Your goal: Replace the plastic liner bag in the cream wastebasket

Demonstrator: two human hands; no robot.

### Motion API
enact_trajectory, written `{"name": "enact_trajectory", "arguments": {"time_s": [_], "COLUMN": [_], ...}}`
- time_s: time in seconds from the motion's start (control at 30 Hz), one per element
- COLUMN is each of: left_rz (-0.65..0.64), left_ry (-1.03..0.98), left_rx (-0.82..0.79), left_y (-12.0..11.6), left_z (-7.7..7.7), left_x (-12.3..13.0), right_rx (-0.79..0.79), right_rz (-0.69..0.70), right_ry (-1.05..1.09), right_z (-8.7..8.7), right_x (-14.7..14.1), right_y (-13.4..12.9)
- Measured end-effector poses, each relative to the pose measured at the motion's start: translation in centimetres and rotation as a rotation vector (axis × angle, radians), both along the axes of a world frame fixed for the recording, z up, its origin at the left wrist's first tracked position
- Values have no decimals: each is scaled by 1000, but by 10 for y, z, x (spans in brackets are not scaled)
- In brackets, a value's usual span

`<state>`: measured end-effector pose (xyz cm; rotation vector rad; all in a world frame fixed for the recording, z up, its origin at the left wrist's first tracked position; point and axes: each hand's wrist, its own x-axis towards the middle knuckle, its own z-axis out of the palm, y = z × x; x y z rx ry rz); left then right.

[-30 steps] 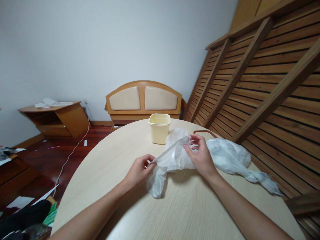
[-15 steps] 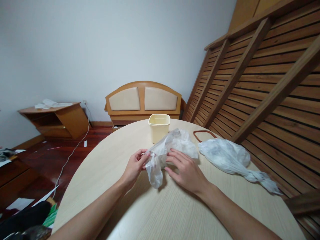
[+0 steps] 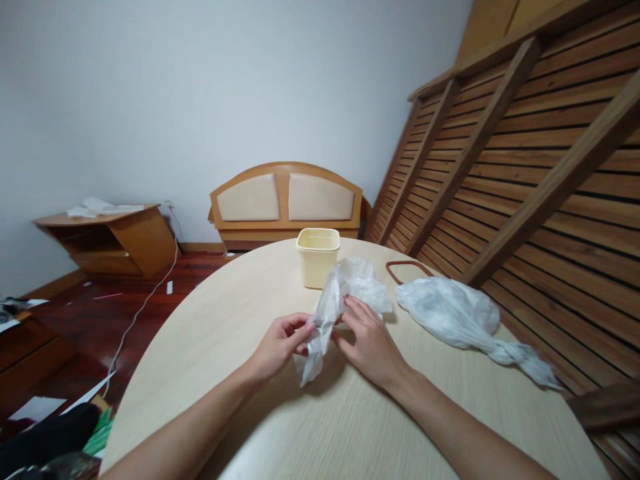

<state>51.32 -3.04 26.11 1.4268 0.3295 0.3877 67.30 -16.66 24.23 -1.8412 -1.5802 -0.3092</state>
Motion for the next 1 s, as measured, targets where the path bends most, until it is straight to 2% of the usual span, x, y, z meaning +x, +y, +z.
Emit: {"name": "enact_trajectory", "arguments": {"time_s": [0.23,0.37,0.5,0.73,0.8,1.0], "left_rz": [-112,-15,79,121,173,514], "left_ry": [14,11,-18,7,-30,-211], "left_rx": [60,145,230,514,549,470], "left_y": [-3,0,5,-4,-4,20], "left_z": [5,7,3,3,4,7], "left_x": [-2,-1,1,-3,-4,-4], "right_rx": [47,107,88,144,176,312], "right_rz": [48,13,10,-13,-33,-159], "right_ry": [286,415,460,525,530,612], "right_z": [3,7,9,1,1,15], "right_x": [-3,-3,-6,-3,2,24], "right_y": [2,3,3,8,9,2]}}
